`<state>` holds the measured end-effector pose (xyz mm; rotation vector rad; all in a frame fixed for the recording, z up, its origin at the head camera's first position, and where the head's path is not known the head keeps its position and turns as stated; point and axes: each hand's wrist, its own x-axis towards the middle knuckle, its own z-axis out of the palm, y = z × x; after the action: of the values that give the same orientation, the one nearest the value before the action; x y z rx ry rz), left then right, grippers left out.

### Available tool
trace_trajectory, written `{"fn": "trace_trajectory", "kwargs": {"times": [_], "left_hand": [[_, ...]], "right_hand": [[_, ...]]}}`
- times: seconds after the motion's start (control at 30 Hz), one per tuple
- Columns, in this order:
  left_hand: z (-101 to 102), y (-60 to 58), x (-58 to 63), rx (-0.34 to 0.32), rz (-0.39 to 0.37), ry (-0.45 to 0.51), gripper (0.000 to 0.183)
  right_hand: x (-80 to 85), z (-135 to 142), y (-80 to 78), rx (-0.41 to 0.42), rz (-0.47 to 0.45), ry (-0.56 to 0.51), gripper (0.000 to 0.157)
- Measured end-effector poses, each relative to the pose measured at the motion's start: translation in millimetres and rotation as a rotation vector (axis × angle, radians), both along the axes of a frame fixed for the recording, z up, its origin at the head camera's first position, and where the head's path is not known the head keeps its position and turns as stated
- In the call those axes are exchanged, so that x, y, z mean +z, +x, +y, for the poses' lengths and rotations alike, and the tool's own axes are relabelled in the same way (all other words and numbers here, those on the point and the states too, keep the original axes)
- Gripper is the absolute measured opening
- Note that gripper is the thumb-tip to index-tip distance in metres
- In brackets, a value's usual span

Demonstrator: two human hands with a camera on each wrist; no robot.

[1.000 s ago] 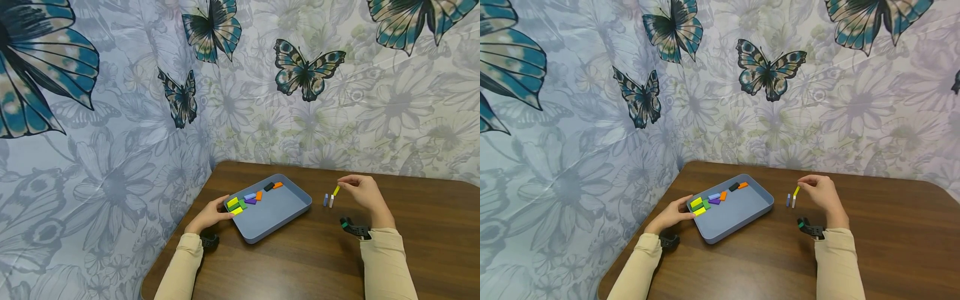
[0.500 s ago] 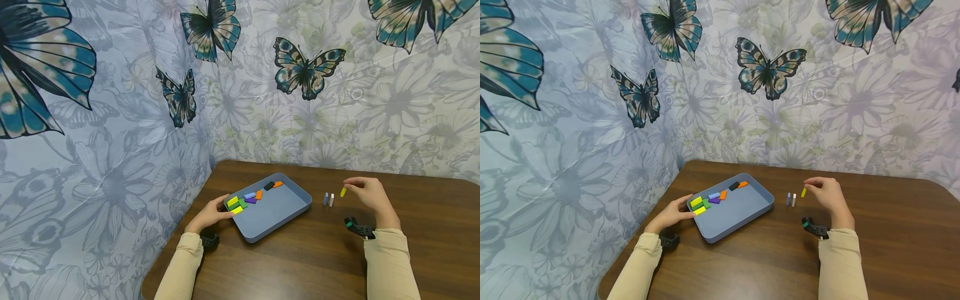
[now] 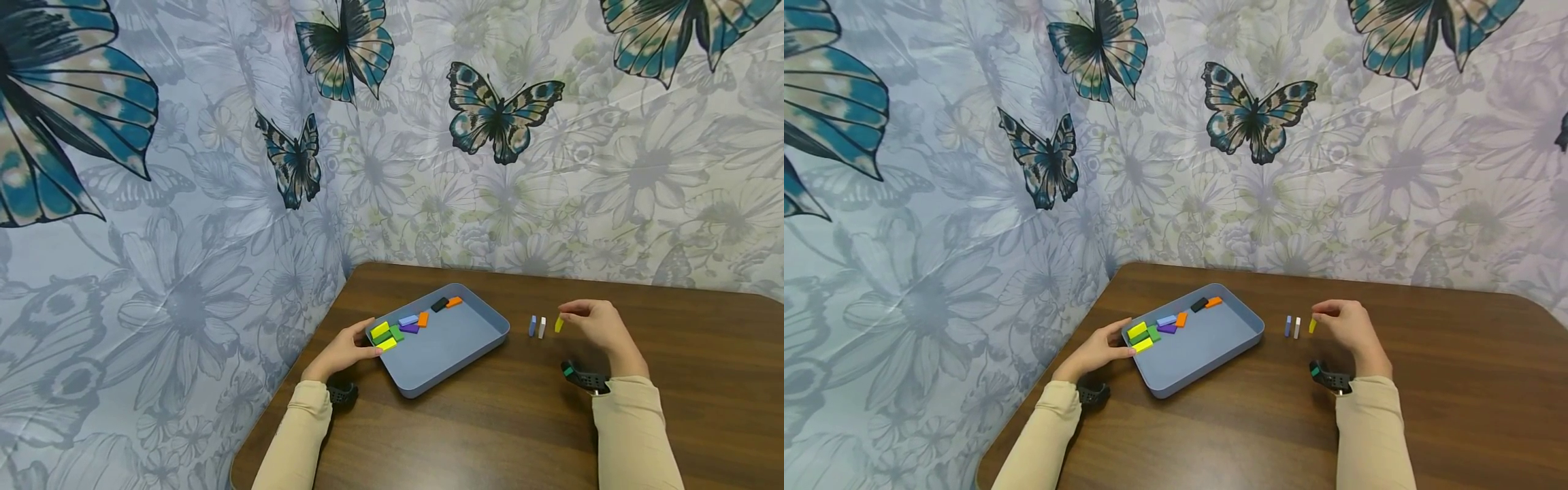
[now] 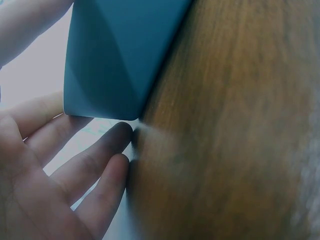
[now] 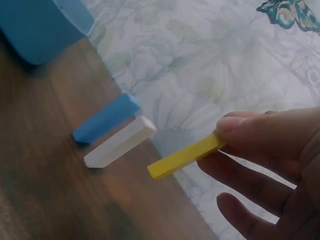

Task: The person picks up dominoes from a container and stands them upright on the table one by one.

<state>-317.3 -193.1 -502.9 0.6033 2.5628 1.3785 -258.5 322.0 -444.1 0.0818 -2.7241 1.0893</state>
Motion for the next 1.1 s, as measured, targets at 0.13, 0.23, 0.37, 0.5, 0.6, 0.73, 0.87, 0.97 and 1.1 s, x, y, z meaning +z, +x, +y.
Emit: {"fn": "trace_trajectory", "kwargs": {"times": [0.13, 0.23, 0.37, 0.5, 0.6, 0.73, 0.87, 0.97, 1.1], "left_hand": [[-0.8, 0.2, 0.1, -0.007, 0.001, 0.001, 0.085], [-1.1, 0.2, -0.2, -0.009, -0.003, -0.001, 0.085], [-1.2, 0.0, -0.6, -0.007, -0.005, 0.001, 0.085], [-1.1, -0.1, -0.3, -0.006, -0.002, 0.000, 0.085], [-0.8, -0.3, 0.5, -0.005, -0.003, 0.001, 0.084], [-0.2, -1.7, 0.2, -0.001, -0.007, 0.003, 0.083], [0.0, -2.5, -1.3, 0.004, -0.009, 0.002, 0.083], [-0.1, -2.1, -1.6, 0.009, -0.008, 0.000, 0.083], [0.1, -1.4, -0.8, 0.010, -0.006, -0.002, 0.083]], "right_hand": [[-7.3, 1.1, -1.5, 0.008, -0.003, 0.001, 0.030], [-12.3, 1.5, -3.3, 0.007, -0.005, 0.006, 0.029], [-16.1, 0.8, -5.1, 0.011, -0.008, 0.005, 0.029], [-18.7, -0.6, -6.8, 0.012, -0.008, 0.011, 0.027], [-20.4, -1.1, -7.7, 0.010, -0.014, 0.005, 0.027], [-23.1, -0.7, -8.7, 0.009, -0.021, -0.006, 0.027], [-25.6, -0.7, -10.3, 0.005, -0.019, -0.006, 0.027], [-26.4, -0.2, -10.8, 0.003, -0.017, -0.008, 0.028], [-26.7, 0.3, -10.7, 0.003, -0.012, -0.013, 0.028]]}}
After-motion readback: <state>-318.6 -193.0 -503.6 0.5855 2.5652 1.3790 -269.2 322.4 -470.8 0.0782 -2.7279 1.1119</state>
